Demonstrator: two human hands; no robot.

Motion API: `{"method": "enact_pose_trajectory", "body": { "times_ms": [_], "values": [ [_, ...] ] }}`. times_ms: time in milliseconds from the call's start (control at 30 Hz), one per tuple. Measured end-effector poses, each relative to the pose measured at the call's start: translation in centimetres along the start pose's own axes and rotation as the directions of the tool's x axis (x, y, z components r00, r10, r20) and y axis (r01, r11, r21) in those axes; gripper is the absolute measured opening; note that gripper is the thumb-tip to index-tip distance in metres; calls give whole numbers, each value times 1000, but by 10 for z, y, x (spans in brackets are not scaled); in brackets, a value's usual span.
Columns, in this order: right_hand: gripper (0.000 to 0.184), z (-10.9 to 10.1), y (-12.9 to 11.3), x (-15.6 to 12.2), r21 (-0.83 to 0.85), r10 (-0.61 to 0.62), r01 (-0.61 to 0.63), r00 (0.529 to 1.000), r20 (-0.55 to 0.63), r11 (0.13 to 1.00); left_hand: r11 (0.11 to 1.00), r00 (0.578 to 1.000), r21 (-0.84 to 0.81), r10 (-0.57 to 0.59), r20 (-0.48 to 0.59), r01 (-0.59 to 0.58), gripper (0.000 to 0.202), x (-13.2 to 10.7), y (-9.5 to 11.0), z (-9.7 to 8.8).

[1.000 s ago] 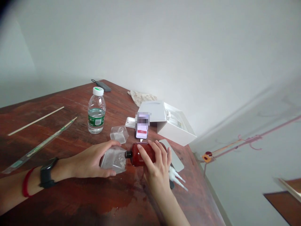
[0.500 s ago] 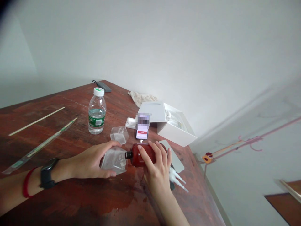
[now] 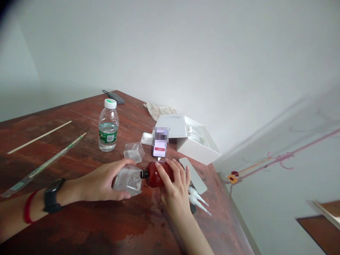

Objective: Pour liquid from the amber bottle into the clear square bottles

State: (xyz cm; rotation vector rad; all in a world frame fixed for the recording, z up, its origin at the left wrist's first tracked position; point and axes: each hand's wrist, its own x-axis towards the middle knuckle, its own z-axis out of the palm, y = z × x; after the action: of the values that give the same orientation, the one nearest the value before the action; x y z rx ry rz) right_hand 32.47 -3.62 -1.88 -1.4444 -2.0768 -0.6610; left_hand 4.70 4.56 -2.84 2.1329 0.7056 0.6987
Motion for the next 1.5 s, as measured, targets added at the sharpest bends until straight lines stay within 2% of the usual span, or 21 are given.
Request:
{"method": "enact_pose_trajectory", "body": {
  "times_ms": [333,567,833,1100,1500],
  "values": [
    [78,1,0,-1,12,9,-9,1000,14,1000,1000,1000,0,-17,7,17,83,-2,1,1],
    [85,1,3,-4,27,19,-22,994,110,999,1000,1000,-17,1,-13,-2,81,-2,1,1],
    [80,1,4,-4,33,16,-21,990,137,999,1000,1000,-2,-11,-24,11,80,-1,3,-1],
    [73,2,3,-3,40,20,-25,991,133,999,1000,999,-4,-5,-48,5,79,-2,2,1],
    [78,4,1,-3,80,55,-68,988,147,994,1000,999,8,12,-46,-11,80,-2,-2,0]
  ]
}}
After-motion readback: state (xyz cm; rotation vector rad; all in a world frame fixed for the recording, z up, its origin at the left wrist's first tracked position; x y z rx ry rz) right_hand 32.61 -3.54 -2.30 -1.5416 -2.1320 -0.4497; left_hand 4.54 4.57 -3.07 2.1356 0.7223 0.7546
